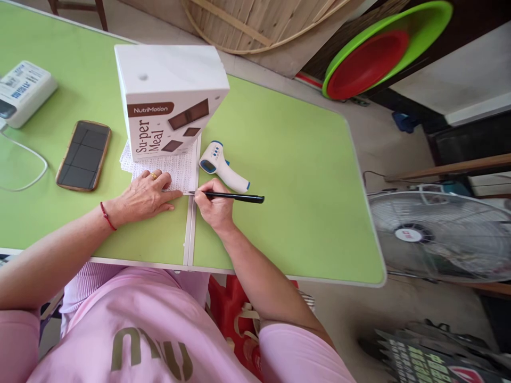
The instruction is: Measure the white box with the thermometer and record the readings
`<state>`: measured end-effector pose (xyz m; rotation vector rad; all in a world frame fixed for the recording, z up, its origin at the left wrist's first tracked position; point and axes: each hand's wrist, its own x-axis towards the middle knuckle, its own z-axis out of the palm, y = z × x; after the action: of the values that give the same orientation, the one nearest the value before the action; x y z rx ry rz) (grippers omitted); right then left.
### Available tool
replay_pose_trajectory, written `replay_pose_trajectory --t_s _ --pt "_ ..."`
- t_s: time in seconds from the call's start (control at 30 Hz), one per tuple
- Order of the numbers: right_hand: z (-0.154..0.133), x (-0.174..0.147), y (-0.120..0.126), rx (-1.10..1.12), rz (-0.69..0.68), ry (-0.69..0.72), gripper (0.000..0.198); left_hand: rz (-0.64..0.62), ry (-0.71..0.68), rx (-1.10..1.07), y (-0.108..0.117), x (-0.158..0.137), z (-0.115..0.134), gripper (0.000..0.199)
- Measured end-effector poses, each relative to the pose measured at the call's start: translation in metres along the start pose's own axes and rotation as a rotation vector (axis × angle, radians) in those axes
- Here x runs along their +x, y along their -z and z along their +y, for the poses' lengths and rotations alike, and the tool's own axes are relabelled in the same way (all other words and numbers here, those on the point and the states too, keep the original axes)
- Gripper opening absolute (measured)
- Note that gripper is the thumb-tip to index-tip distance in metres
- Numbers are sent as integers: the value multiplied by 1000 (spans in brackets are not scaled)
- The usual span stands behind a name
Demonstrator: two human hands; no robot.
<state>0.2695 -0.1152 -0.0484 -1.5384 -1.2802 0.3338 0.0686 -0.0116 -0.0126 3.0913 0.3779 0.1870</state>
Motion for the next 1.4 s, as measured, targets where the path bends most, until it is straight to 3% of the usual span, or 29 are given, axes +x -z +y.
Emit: replay_pose_trajectory --t_s 1.4 --pt "5 3 5 67 1 -76 19 4 18 -47 1 1 1 40"
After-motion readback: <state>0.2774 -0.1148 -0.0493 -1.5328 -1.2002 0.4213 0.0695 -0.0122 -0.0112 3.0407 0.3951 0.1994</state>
